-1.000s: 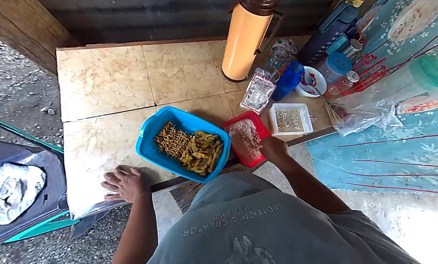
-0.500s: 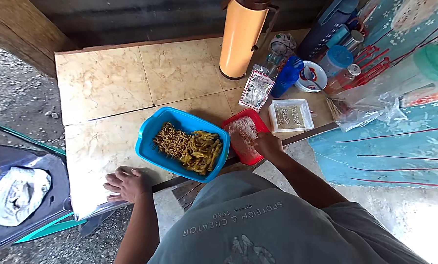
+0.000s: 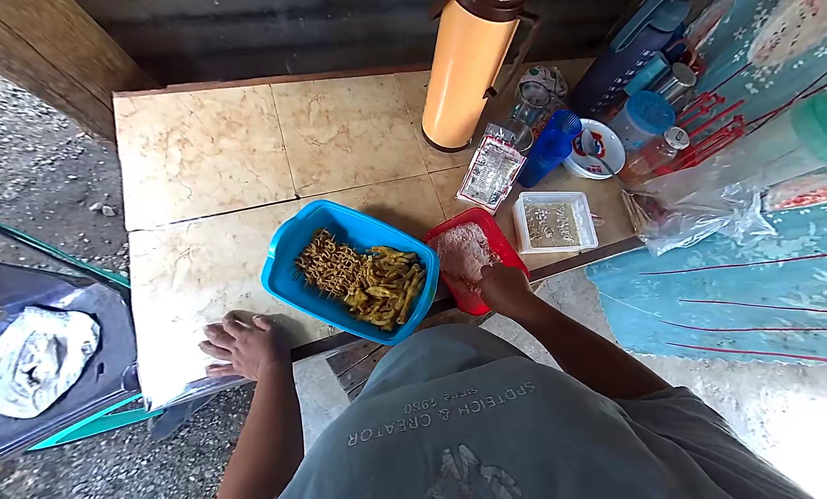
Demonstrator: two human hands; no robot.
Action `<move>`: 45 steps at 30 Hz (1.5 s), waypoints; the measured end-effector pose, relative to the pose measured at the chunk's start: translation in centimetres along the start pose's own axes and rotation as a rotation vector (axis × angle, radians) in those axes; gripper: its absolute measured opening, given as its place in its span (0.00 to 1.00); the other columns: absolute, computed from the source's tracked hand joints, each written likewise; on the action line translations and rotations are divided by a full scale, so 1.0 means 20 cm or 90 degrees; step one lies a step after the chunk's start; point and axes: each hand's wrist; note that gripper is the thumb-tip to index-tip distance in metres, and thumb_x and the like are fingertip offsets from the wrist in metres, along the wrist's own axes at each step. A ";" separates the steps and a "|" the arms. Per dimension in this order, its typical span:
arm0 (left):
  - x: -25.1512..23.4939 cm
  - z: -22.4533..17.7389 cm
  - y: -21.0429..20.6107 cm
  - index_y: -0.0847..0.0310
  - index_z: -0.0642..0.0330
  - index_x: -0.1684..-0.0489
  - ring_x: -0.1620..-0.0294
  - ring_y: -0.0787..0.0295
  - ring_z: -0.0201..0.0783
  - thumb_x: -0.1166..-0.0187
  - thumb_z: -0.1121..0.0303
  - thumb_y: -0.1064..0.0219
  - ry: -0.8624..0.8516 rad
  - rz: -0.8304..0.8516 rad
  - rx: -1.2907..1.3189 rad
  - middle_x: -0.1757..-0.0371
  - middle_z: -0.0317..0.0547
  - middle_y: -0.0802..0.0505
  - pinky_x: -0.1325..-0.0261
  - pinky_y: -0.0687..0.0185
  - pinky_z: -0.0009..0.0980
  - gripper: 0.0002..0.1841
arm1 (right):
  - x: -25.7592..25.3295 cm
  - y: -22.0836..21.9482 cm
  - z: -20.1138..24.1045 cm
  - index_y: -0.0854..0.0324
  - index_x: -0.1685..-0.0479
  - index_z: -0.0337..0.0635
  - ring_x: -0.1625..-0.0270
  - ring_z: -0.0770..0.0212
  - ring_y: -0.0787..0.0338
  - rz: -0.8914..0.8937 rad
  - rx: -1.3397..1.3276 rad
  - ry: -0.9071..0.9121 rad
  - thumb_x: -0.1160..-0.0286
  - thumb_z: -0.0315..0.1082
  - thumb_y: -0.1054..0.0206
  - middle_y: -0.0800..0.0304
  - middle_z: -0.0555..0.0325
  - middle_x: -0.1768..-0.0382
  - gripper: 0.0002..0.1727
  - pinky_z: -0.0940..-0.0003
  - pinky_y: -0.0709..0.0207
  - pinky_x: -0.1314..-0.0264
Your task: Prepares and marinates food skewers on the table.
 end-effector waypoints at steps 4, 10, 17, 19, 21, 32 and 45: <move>-0.01 0.00 -0.01 0.35 0.45 0.11 0.03 0.58 0.59 0.12 0.48 0.54 0.002 -0.009 -0.006 0.05 0.51 0.42 0.13 0.64 0.72 0.30 | 0.09 0.11 -0.07 0.10 0.41 0.39 0.29 0.38 0.14 -0.001 -0.097 -0.046 0.15 0.33 0.42 0.14 0.42 0.32 0.16 0.33 0.21 0.35; -0.01 0.01 -0.02 0.36 0.47 0.10 0.03 0.57 0.59 0.12 0.49 0.54 -0.001 -0.006 -0.006 0.05 0.52 0.42 0.13 0.64 0.73 0.31 | 0.03 0.07 0.00 0.12 0.42 0.34 0.30 0.35 0.15 0.118 -0.100 -0.038 0.15 0.36 0.41 0.12 0.36 0.36 0.17 0.28 0.25 0.34; -0.02 0.02 -0.04 0.35 0.44 0.11 0.03 0.57 0.57 0.12 0.46 0.54 0.003 -0.012 -0.023 0.05 0.50 0.41 0.13 0.63 0.72 0.30 | -0.15 0.04 0.00 0.10 0.50 0.34 0.34 0.33 0.12 0.007 -0.111 -0.181 0.24 0.35 0.32 0.11 0.35 0.39 0.14 0.27 0.21 0.44; -0.03 0.02 -0.05 0.34 0.44 0.11 0.03 0.57 0.58 0.12 0.47 0.54 0.003 -0.014 -0.022 0.05 0.50 0.41 0.13 0.63 0.72 0.30 | -0.16 0.03 -0.01 0.11 0.52 0.32 0.35 0.33 0.12 -0.007 -0.115 -0.192 0.25 0.35 0.31 0.11 0.35 0.39 0.14 0.28 0.20 0.44; -0.03 0.02 -0.04 0.34 0.44 0.12 0.03 0.57 0.58 0.12 0.47 0.54 0.005 -0.011 -0.021 0.05 0.50 0.41 0.13 0.63 0.73 0.30 | -0.13 0.01 0.01 0.12 0.49 0.32 0.34 0.34 0.12 0.004 -0.100 -0.175 0.25 0.34 0.31 0.12 0.35 0.37 0.15 0.30 0.19 0.44; -0.03 0.02 -0.04 0.36 0.45 0.10 0.03 0.58 0.58 0.11 0.47 0.55 0.004 -0.013 -0.030 0.05 0.49 0.42 0.13 0.64 0.73 0.31 | -0.18 -0.05 -0.06 0.09 0.44 0.38 0.31 0.37 0.14 -0.161 -0.082 -0.110 0.20 0.26 0.38 0.13 0.42 0.34 0.14 0.35 0.17 0.41; -0.01 0.00 -0.02 0.36 0.45 0.10 0.03 0.58 0.58 0.11 0.49 0.55 0.007 -0.006 -0.014 0.04 0.51 0.43 0.12 0.64 0.71 0.30 | -0.15 -0.05 -0.06 0.10 0.50 0.33 0.31 0.37 0.14 -0.064 0.025 -0.043 0.22 0.21 0.39 0.12 0.41 0.36 0.12 0.38 0.17 0.41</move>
Point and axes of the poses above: each hand's wrist, its own x-axis away from the middle knuckle, its own y-axis out of the back of the hand, z = x × y
